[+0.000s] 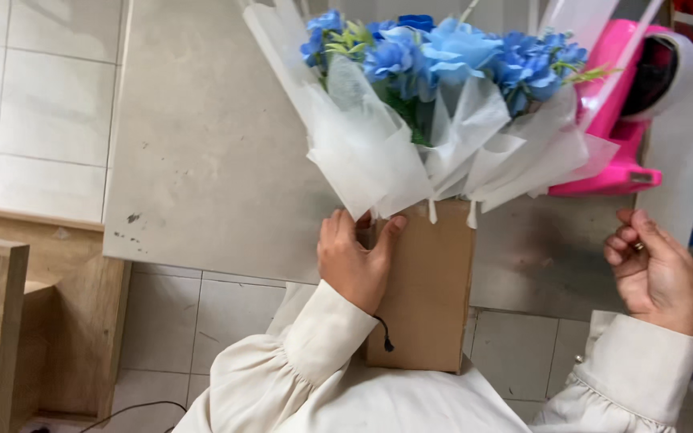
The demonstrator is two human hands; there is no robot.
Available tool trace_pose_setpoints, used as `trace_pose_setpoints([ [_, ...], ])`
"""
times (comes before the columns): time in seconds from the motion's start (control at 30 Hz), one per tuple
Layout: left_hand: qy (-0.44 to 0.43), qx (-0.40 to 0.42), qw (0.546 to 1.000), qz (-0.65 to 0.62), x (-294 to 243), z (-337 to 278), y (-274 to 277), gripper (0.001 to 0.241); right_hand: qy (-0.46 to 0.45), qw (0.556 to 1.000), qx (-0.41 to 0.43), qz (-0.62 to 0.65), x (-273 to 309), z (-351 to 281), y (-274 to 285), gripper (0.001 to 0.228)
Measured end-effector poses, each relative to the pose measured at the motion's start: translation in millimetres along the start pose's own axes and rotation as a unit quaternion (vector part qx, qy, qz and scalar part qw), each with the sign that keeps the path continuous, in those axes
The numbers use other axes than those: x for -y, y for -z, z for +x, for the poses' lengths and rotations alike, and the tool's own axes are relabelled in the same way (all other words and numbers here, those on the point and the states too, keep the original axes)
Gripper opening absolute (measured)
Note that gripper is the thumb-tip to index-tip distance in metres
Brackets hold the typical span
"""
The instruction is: The person cuts sheets of transparent film using scissors, rolls them into sleeves, secures them with tape, and then places a bouquet of blue flowers into a cardboard carrier.
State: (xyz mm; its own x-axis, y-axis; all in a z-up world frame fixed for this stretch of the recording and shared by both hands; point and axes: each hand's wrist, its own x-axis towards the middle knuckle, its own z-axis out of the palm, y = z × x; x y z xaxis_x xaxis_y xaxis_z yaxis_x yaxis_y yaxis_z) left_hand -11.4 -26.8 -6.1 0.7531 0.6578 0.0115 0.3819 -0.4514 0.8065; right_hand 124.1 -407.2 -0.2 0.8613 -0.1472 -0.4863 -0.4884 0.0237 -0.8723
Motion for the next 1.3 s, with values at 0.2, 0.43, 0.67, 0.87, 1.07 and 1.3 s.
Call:
trace_pose_setpoints([
  [0.2,0.101,0.043,0.990,-0.094,-5.3,-0.7,4.1,0.051,-0.002,0.926,0.067,-0.371,48.0,-55.9,-101.0,0.022],
  [0.43,0.244,0.069,0.951,-0.178,-12.9,4.2,11.8,0.076,0.263,0.794,0.339,-0.430,73.7,-160.7,-253.1,0.018],
  [0.67,0.211,0.007,0.954,-0.212,-1.0,-3.3,-0.4,0.061,0.289,0.693,0.264,-0.605,34.8,-130.7,-297.7,0.021],
  [0.87,0.256,0.052,0.937,-0.233,-4.6,-5.2,4.7,0.059,0.215,0.649,0.223,-0.695,40.5,-130.1,-321.5,0.027],
  [1.07,0.207,0.042,0.952,-0.222,3.9,-8.6,-6.0,0.044,0.211,0.555,0.138,-0.792,27.0,-126.6,-327.6,0.026],
  [1.3,0.059,-0.037,0.991,-0.113,14.8,-11.5,-18.4,0.016,0.232,0.504,0.184,-0.811,42.0,-127.4,-321.1,0.029],
])
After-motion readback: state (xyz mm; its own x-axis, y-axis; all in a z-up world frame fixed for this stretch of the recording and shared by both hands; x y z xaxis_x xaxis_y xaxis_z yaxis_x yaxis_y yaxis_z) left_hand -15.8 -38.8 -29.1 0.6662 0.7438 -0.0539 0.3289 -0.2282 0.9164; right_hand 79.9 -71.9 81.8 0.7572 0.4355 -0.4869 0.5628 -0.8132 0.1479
